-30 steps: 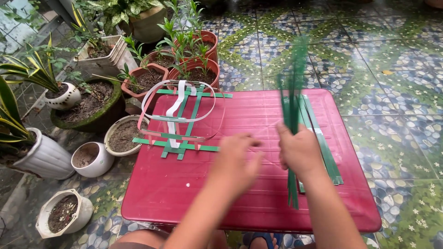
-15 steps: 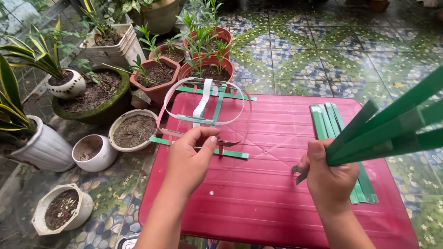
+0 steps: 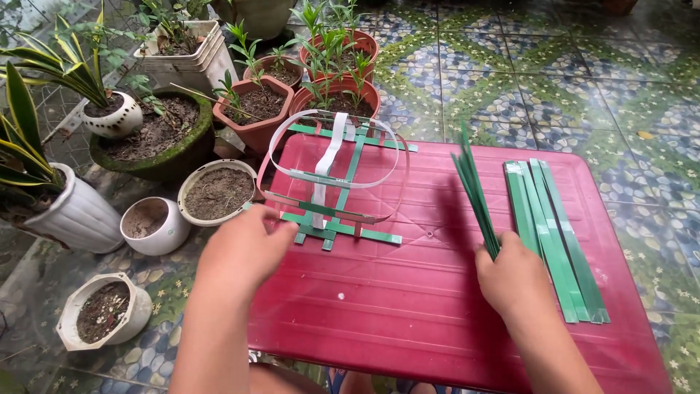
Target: A person is weaving green plastic strips into a frame to create a basket-like structure, using scissors to cut the strips.
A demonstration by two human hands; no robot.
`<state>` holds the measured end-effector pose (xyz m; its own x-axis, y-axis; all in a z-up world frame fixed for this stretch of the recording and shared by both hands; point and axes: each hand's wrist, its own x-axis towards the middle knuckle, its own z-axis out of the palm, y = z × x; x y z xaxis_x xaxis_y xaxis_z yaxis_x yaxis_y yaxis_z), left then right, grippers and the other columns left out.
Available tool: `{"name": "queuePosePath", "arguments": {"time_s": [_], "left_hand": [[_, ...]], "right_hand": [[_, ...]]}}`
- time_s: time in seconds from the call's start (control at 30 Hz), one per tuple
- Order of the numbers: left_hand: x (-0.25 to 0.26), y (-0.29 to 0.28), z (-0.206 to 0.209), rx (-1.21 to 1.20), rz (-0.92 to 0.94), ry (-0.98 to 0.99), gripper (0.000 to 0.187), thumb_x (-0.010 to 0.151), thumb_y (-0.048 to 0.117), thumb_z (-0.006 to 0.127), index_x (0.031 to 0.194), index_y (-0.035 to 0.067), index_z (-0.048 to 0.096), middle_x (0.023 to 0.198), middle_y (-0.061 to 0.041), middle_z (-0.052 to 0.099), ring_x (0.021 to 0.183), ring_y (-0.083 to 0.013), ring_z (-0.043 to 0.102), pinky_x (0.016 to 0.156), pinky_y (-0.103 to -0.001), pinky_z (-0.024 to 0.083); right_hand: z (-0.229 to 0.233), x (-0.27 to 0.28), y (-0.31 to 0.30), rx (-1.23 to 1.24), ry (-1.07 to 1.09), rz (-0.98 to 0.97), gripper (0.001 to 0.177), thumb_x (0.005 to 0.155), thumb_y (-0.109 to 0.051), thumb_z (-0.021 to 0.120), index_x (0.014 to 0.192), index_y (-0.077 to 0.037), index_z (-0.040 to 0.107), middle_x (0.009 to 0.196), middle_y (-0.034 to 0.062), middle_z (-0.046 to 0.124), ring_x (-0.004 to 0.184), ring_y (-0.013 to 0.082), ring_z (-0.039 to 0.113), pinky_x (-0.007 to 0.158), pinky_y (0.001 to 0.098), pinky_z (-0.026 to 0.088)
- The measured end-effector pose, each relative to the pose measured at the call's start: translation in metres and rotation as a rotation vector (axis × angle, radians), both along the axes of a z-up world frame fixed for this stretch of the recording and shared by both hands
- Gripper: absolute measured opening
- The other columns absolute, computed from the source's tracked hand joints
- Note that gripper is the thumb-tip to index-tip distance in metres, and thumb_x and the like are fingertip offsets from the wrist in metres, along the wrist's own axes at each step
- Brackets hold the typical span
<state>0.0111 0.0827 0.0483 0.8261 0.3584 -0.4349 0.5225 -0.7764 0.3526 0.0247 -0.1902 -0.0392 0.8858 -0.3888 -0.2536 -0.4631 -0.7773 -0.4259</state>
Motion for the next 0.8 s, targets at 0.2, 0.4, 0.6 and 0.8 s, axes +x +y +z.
{"name": "queuePosePath", "arguments": {"time_s": [0.2,0.4,0.6,0.8], "left_hand": [[0.024,0.013,-0.063,0.003,-0.162,-0.630,0.041,0.075,0.029,0.057,0.112,0.012,0.052,0.112,-0.008,0.054,0.104,-0.0260,0.050,0.089,-0.041,0.036],[0.025,-0.007,-0.072,-0.003,-0.168,-0.573,0.030,0.075,0.032,0.061,0.099,0.014,0.056,0.105,-0.007,0.053,0.103,-0.0306,0.043,0.087,-0.042,0.036],[0.021,-0.008,-0.059,-0.026,-0.017,-0.175,0.046,0.077,0.041,0.055,0.113,0.012,0.046,0.116,-0.007,0.049,0.111,-0.0287,0.045,0.090,-0.044,0.038],[0.022,-0.008,-0.056,0.012,-0.003,-0.035,0.045,0.080,0.043,0.049,0.112,0.010,0.045,0.112,-0.009,0.051,0.106,-0.0281,0.050,0.083,-0.045,0.043]], "right_hand": [[-0.007,-0.001,-0.006,-0.190,0.055,0.048,0.034,0.086,-0.033,0.045,0.098,-0.002,0.051,0.095,0.0225,0.061,0.088,0.0430,0.057,0.074,0.0497,0.045],[0.007,-0.006,0.000,-0.255,0.119,0.023,0.040,0.087,-0.041,0.045,0.098,-0.004,0.052,0.099,0.0170,0.061,0.088,0.0402,0.060,0.070,0.0480,0.048],[0.010,-0.007,0.000,-0.396,0.126,0.072,0.042,0.088,-0.047,0.041,0.098,-0.010,0.059,0.102,0.0118,0.061,0.093,0.0354,0.060,0.071,0.0461,0.049],[0.010,-0.008,-0.001,-0.407,0.111,0.073,0.041,0.089,-0.047,0.039,0.097,-0.014,0.063,0.100,0.0109,0.062,0.093,0.0346,0.059,0.072,0.0464,0.050]]}}
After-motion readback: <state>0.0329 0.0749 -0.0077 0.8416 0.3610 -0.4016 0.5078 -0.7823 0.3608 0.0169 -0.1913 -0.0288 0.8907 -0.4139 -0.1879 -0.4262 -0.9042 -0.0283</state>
